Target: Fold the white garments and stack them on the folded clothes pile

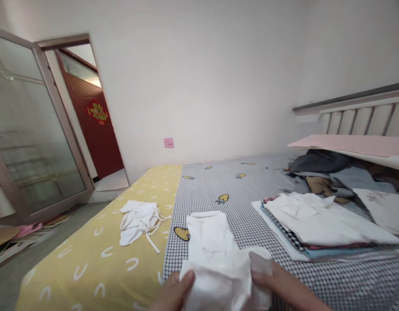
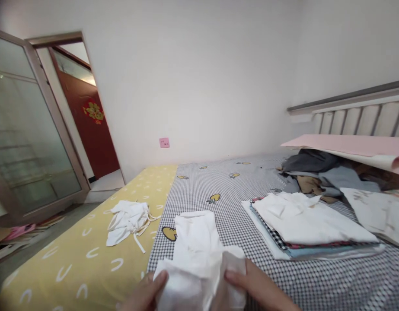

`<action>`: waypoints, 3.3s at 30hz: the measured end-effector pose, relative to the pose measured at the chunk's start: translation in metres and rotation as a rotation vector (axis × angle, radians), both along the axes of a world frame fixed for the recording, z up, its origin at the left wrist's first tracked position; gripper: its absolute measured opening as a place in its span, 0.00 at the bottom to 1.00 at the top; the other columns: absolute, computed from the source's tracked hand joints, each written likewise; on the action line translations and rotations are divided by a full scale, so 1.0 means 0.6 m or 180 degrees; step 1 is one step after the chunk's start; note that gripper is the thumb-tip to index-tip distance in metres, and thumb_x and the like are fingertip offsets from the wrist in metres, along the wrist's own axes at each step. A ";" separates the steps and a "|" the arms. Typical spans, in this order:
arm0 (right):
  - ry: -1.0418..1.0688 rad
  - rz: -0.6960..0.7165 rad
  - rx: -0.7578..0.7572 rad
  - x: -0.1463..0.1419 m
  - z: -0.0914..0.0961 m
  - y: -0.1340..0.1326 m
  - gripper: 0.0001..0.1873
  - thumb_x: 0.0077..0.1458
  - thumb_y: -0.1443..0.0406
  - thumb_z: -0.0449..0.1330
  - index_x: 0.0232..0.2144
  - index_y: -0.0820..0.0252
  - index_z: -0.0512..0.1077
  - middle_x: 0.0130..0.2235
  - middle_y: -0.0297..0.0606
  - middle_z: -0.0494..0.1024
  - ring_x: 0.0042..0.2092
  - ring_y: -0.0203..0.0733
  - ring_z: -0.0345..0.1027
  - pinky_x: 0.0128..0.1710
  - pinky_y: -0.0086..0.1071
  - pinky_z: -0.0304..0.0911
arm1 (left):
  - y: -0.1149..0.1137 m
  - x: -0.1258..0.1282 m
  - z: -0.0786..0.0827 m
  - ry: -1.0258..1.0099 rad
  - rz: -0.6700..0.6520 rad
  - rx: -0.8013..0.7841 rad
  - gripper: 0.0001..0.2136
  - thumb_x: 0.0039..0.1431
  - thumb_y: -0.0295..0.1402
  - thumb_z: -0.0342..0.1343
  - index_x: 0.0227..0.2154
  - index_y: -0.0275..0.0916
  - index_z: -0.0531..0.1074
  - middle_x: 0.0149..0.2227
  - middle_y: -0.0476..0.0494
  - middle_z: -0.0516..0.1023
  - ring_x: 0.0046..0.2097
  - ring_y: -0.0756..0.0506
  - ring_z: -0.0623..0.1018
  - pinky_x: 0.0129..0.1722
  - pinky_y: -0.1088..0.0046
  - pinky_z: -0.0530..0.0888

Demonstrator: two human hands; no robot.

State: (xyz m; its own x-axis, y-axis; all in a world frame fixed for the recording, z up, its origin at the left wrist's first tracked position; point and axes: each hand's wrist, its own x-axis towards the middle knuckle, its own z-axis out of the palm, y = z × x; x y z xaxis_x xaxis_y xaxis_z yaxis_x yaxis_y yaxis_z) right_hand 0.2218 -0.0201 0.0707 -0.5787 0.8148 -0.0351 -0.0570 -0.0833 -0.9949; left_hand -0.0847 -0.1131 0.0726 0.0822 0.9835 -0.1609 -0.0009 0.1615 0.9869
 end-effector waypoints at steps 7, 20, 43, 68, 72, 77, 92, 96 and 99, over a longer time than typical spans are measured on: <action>0.0872 -0.0383 -0.1158 -0.076 -0.027 0.174 0.28 0.44 0.56 0.74 0.45 0.65 0.76 0.43 0.52 0.84 0.48 0.55 0.79 0.57 0.48 0.69 | 0.166 0.029 0.036 -0.1539 0.0253 -0.0400 0.25 0.55 0.48 0.65 0.47 0.30 0.77 0.44 0.31 0.84 0.51 0.35 0.82 0.60 0.55 0.73; 0.0448 -0.1160 -0.1209 -0.146 -0.072 0.313 0.17 0.51 0.62 0.69 0.43 0.64 0.75 0.35 0.47 0.85 0.38 0.51 0.81 0.42 0.42 0.76 | 0.344 0.003 0.002 -0.1329 0.1287 -0.0723 0.18 0.65 0.36 0.57 0.52 0.28 0.72 0.39 0.30 0.85 0.41 0.39 0.85 0.48 0.59 0.81; -0.3540 -0.0380 0.2923 -0.243 -0.067 0.233 0.30 0.67 0.47 0.46 0.69 0.30 0.51 0.74 0.30 0.46 0.73 0.63 0.33 0.64 0.74 0.35 | 0.390 -0.019 -0.048 -0.0460 0.1316 -0.1208 0.15 0.67 0.39 0.54 0.46 0.31 0.75 0.31 0.37 0.84 0.32 0.41 0.83 0.36 0.63 0.81; -0.2222 -0.0348 0.2125 -0.199 -0.081 0.284 0.24 0.67 0.54 0.46 0.56 0.48 0.74 0.68 0.36 0.65 0.71 0.48 0.49 0.70 0.56 0.37 | 0.293 0.044 -0.140 0.4217 0.0866 0.0783 0.25 0.72 0.41 0.39 0.69 0.49 0.50 0.72 0.44 0.50 0.73 0.36 0.52 0.69 0.37 0.50; -0.2899 -0.1092 0.2343 -0.179 -0.105 0.297 0.25 0.69 0.54 0.43 0.63 0.42 0.66 0.69 0.33 0.62 0.72 0.53 0.45 0.68 0.66 0.34 | 0.298 0.052 -0.142 0.4430 0.0968 0.0696 0.25 0.71 0.42 0.42 0.69 0.48 0.52 0.72 0.42 0.50 0.73 0.35 0.52 0.68 0.36 0.51; -0.3412 -0.0919 0.2659 -0.177 -0.148 0.305 0.26 0.69 0.54 0.45 0.67 0.37 0.58 0.72 0.29 0.54 0.73 0.54 0.40 0.67 0.67 0.34 | 0.304 0.056 -0.153 0.4632 0.1047 0.0760 0.25 0.71 0.41 0.42 0.68 0.48 0.55 0.72 0.40 0.50 0.72 0.35 0.53 0.68 0.36 0.51; -0.3295 -0.0539 0.3116 -0.201 -0.111 0.129 0.28 0.68 0.51 0.46 0.69 0.35 0.54 0.72 0.28 0.52 0.73 0.58 0.39 0.68 0.66 0.40 | 0.297 0.061 -0.134 0.4406 0.0980 0.0610 0.25 0.69 0.36 0.43 0.68 0.48 0.55 0.72 0.40 0.50 0.73 0.35 0.52 0.69 0.38 0.50; -0.3307 -0.0202 0.2899 -0.200 -0.149 0.123 0.29 0.69 0.49 0.44 0.69 0.29 0.45 0.72 0.24 0.49 0.73 0.58 0.38 0.68 0.68 0.40 | 0.311 0.029 -0.109 0.3955 0.0446 0.0375 0.26 0.69 0.41 0.44 0.69 0.48 0.56 0.73 0.38 0.48 0.73 0.34 0.51 0.68 0.36 0.50; -0.3349 -0.0166 0.2949 -0.197 -0.154 0.133 0.28 0.69 0.50 0.45 0.68 0.26 0.46 0.72 0.22 0.47 0.73 0.58 0.39 0.67 0.69 0.41 | 0.329 -0.002 -0.093 0.3660 0.0459 0.0399 0.24 0.70 0.41 0.40 0.67 0.50 0.60 0.72 0.42 0.54 0.71 0.34 0.57 0.68 0.36 0.49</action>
